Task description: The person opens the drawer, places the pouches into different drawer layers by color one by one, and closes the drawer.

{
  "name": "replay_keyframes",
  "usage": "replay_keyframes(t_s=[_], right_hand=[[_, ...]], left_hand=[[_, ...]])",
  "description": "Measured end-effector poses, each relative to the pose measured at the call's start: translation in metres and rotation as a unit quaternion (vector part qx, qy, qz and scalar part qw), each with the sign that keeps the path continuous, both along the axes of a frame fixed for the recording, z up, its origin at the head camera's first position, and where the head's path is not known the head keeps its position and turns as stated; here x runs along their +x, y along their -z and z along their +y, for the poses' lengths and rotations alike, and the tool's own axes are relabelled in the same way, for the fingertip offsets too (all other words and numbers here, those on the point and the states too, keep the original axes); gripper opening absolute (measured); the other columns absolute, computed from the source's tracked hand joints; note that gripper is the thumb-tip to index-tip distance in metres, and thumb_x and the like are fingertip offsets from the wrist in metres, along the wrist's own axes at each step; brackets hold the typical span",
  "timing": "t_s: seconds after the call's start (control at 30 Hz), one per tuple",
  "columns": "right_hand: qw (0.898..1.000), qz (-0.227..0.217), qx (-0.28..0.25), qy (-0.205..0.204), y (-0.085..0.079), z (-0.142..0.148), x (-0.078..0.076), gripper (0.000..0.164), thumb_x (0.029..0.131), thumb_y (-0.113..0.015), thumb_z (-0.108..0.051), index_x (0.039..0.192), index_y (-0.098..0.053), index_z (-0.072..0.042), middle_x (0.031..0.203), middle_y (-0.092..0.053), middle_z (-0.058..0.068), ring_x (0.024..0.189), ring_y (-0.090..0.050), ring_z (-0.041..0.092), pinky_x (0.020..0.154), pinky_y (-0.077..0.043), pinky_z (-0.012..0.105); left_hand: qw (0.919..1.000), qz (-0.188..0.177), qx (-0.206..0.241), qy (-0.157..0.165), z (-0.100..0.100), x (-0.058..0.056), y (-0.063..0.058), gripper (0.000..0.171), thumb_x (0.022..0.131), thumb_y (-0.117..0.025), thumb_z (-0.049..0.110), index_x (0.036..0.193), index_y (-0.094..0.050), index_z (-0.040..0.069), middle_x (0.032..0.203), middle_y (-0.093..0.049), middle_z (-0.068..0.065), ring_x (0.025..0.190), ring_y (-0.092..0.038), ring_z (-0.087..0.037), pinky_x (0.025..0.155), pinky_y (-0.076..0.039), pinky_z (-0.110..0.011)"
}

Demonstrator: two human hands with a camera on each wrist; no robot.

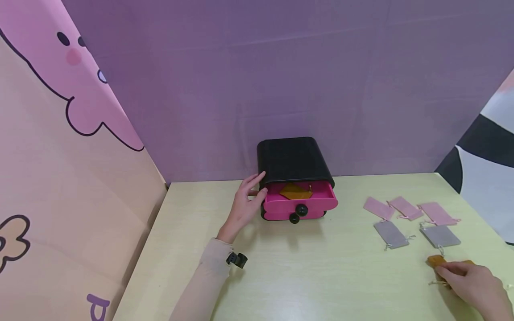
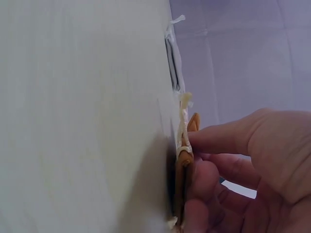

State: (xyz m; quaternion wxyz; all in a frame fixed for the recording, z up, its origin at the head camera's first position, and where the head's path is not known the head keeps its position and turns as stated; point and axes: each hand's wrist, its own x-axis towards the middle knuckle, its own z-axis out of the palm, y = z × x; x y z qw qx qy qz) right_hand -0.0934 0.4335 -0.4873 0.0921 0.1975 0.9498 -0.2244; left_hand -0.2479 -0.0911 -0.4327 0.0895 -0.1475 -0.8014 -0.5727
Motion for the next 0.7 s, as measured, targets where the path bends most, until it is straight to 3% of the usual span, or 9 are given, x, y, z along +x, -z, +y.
replay_keyframes(t_s=[0.27,0.4,0.57,0.7], right_hand=[[0.999,0.051,0.008,-0.005,-0.005,-0.005,-0.003,0.051,0.100,-0.071,-0.034,0.119,-0.071,0.013,0.101,-0.075,0.029,0.082,-0.060,0.027,0.069,-0.041,0.038],[0.997,0.073,0.021,-0.019,-0.013,-0.013,-0.003,0.048,0.101,-0.070,-0.034,0.118,-0.072,0.012,0.095,-0.075,0.026,0.079,-0.059,0.026,0.066,-0.039,0.035],[0.996,0.082,0.016,-0.044,-0.023,-0.023,-0.003,0.047,0.102,-0.069,-0.034,0.119,-0.073,0.010,0.101,-0.074,0.029,0.080,-0.059,0.026,0.066,-0.039,0.033],[0.993,0.105,0.015,-0.058,-0.027,-0.032,-0.002,0.043,0.104,-0.068,-0.032,0.116,-0.074,0.009,0.090,-0.077,0.019,0.075,-0.058,0.019,0.063,-0.038,0.029]], left_hand=[[1.0000,-0.004,0.000,0.001,0.001,0.000,0.000,0.052,0.105,-0.063,0.022,0.157,-0.056,0.027,0.165,-0.045,-0.010,0.112,-0.070,-0.034,0.089,-0.059,-0.036],[1.0000,-0.003,0.002,0.001,0.001,0.000,0.001,0.052,0.105,-0.063,0.022,0.157,-0.056,0.028,0.165,-0.045,-0.010,0.112,-0.070,-0.034,0.090,-0.059,-0.038],[1.0000,0.000,0.003,0.002,0.000,-0.001,0.002,0.052,0.106,-0.063,0.022,0.157,-0.056,0.028,0.165,-0.044,-0.010,0.112,-0.070,-0.035,0.092,-0.059,-0.042],[1.0000,0.001,0.002,0.003,0.000,-0.002,0.002,0.052,0.106,-0.062,0.023,0.157,-0.056,0.028,0.165,-0.045,-0.010,0.112,-0.070,-0.035,0.092,-0.060,-0.043]])
